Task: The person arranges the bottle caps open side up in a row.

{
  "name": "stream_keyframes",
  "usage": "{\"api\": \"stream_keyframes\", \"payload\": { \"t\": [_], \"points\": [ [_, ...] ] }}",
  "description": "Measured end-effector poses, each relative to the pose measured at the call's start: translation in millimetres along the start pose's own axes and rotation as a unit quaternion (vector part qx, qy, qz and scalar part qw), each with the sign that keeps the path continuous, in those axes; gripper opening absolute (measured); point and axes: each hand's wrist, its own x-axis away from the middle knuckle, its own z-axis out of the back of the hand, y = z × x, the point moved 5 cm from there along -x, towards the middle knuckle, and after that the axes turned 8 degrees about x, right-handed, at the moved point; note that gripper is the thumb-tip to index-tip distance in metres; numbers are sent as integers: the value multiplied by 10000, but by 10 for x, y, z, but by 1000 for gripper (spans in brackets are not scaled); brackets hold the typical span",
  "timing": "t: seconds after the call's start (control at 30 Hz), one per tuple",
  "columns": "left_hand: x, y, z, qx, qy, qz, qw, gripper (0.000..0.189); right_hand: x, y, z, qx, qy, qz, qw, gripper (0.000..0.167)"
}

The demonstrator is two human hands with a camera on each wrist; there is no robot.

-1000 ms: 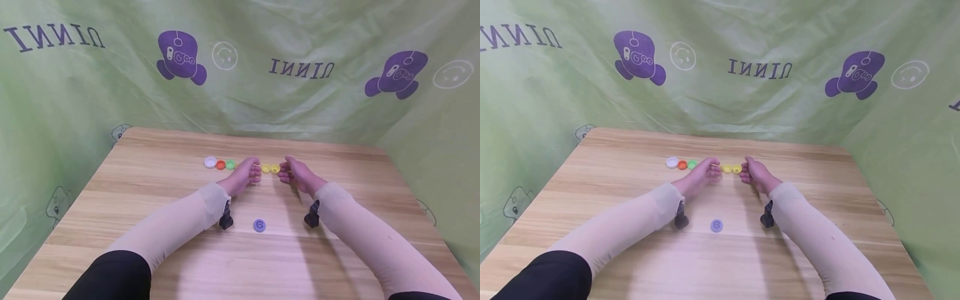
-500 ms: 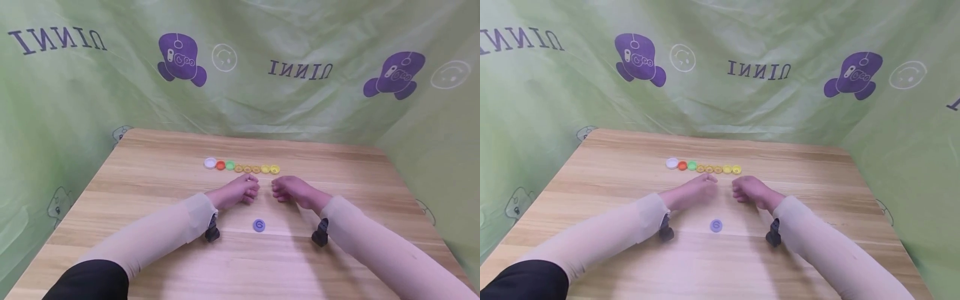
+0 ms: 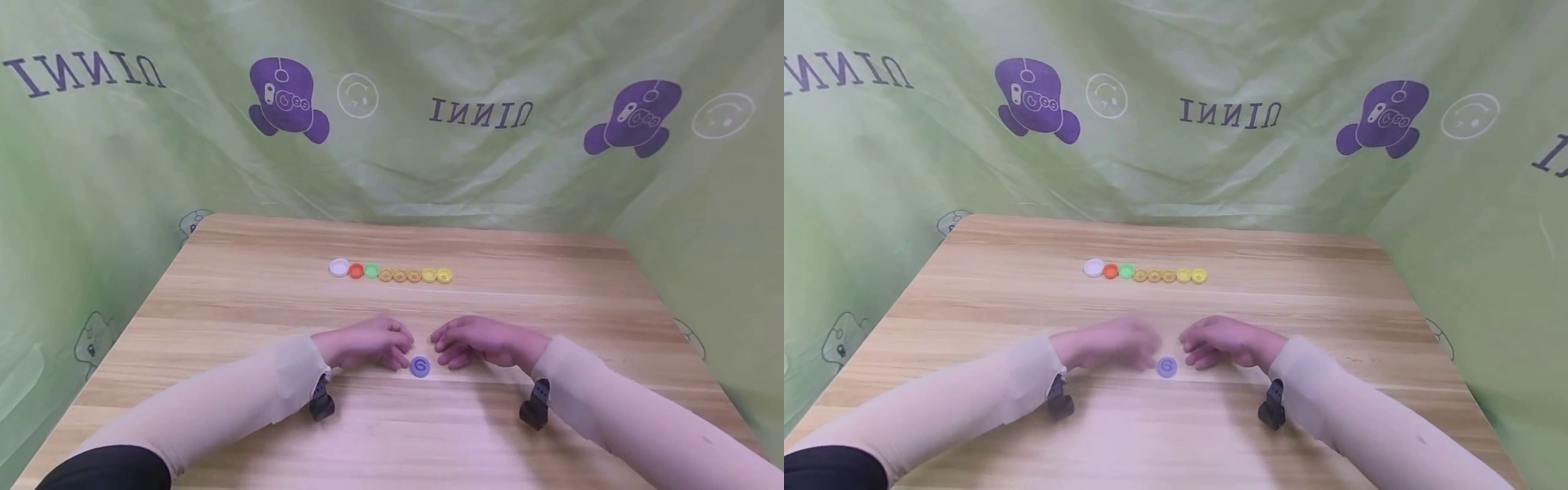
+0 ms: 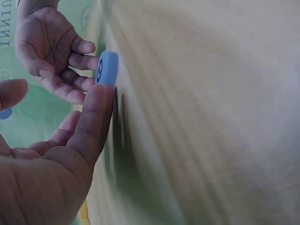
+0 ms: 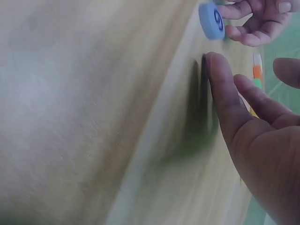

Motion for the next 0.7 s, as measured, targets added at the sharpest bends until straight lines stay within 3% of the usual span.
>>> {"api": "stream_keyframes", "payload": {
  "t": [0.17, 0.43, 0.57, 0.7],
  "points": [
    [69, -61, -7, 252, -43, 95, 9996, 33, 38, 1, -106, -245, -47, -6, 9997, 39],
    [76, -90, 11, 612, 72, -28, 9981, 37, 13, -28, -224, -320, 194, 169, 9992, 39],
    [68, -91, 19, 642, 126, -112, 9978, 38, -4, -16, -279, 102, 501, 372, 9980, 42],
    [45, -89, 29, 744, 167, -222, 9968, 37, -20, -1, -320, 703, 1088, 596, 9898, 43]
  ]
}}
